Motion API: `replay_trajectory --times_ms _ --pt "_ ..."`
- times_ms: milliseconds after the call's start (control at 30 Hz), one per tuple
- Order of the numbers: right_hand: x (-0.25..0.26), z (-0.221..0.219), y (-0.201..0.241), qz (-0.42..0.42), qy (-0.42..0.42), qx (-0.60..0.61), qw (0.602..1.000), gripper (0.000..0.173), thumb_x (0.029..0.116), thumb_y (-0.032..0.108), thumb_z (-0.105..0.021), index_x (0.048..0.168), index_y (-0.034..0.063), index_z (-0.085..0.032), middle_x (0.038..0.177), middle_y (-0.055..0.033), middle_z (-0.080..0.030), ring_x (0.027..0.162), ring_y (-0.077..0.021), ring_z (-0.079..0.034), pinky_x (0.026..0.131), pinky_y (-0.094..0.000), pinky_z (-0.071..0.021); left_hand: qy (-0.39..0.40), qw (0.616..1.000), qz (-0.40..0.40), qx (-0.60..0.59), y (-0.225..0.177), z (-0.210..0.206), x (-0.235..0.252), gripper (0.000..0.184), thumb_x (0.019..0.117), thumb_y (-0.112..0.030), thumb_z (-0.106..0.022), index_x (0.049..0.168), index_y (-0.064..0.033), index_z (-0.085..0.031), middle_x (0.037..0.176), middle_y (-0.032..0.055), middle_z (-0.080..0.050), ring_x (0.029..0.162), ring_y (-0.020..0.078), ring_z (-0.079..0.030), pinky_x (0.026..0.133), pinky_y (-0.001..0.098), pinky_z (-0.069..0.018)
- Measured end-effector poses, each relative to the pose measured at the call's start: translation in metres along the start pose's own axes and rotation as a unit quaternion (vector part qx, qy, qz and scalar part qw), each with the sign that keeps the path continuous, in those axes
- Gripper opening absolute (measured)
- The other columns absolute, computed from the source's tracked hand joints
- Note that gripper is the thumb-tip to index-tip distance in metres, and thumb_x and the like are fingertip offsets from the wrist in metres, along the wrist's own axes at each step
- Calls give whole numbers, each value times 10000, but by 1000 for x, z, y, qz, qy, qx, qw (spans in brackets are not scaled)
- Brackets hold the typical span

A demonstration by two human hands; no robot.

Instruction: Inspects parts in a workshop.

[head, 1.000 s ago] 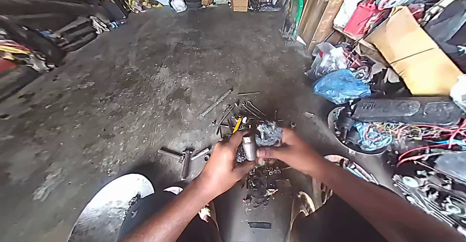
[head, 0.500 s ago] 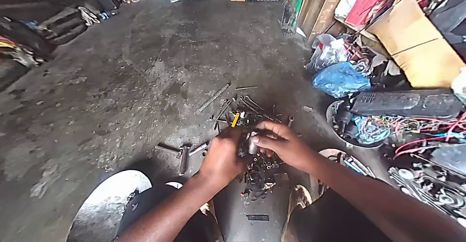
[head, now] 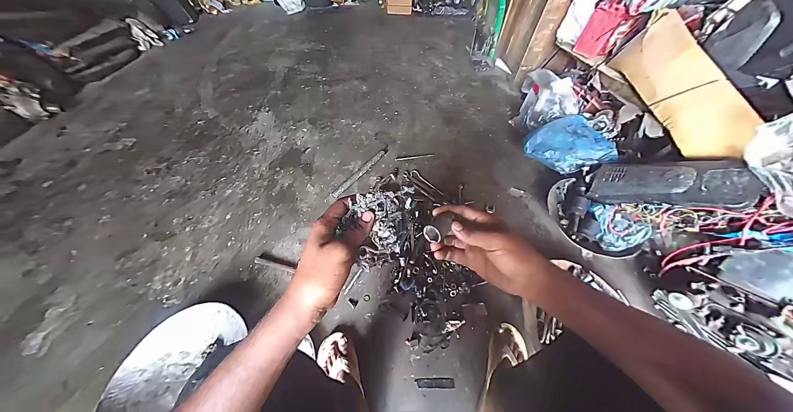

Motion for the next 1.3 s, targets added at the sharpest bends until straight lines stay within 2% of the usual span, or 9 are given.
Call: replay_trajectory --times_ms 333,467,567,633,733,833,967,1167,1300 --pt "0 -4 -2 -8 5 35 999 314 1085 131 -384 1315 -1 -551 1078 -182 -680 908 -246 -714 868 -397 -613 16 997 13 -68 -1 -7 -5 171 1022 -138 -578 1156 -75 -663 1001 103 -697 887 180 -689 808 368 -605" --pt "0 0 -3 -11 -3 18 1000 315 1113 241 -362 1156 36 -598 977 -124 -686 844 -197 -696 821 -351 -603 -7 996 31 -79 0 0 -6 82 959 -135 -656 1017 -85 -628 898 82 -669 795 164 -669 727 362 -600" --pt "0 2 -5 -59 -37 50 996 453 1123 355 -255 1156 40 -580 950 -125 -674 870 -241 -700 860 -422 -600 28 995 27 -89 0 -3 -7 136 878 -43 -685 1001 -67 -632 901 78 -684 828 151 -675 767 347 -596" --pt "-1 1 -5 -81 -59 70 992 436 1106 335 -245 1110 50 -574 961 -143 -695 849 -274 -718 792 -450 -617 62 996 4 -70 -2 -8 -8 231 823 5 -706 1031 -62 -632 944 86 -683 868 163 -674 800 347 -593" --pt "0 3 -4 -52 -50 -30 997 149 1006 203 -529 1047 97 -626 830 -50 -606 661 -157 -612 592 -318 -562 89 995 -32 -13 -3 -14 -11 321 800 24 -730 1103 -62 -672 1006 102 -690 905 187 -677 819 346 -595" --pt "0 -5 3 37 -45 -140 988 220 909 140 -750 1108 78 -678 720 -53 -586 484 -87 -513 428 -223 -463 100 993 -58 32 -4 -18 -13 353 804 3 -770 1139 -75 -692 1057 103 -703 954 211 -689 844 359 -605" --pt "-3 -22 11 145 -19 -286 947 463 884 131 -798 1326 95 -662 905 -63 -687 533 -63 -537 456 -197 -468 133 987 -85 37 -7 -26 -18 445 780 31 -788 1198 -65 -670 1107 104 -704 992 222 -700 884 370 -613" --pt "-1 -27 10 213 -30 -343 914 121 941 126 -737 1014 30 -726 826 -28 -700 551 -47 -560 515 -201 -502 244 969 -39 -25 0 -39 -24 910 735 65 -831 1522 -89 -400 1374 155 -594 1164 294 -664 968 441 -607" --pt "3 -31 3 221 -41 -406 886 182 970 226 -718 899 58 -714 782 -1 -693 623 -43 -607 578 -214 -526 259 965 -24 -20 7 -55 -29 929 738 -156 -927 1503 -26 -417 1308 142 -644 1164 253 -669 1006 411 -590"
Point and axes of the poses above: each hand's wrist, its own x-axis towards the middle knuckle, its own z-axis out of the back of the hand, y = z × x, the point moved 6 cm from there along x, towards the middle knuckle
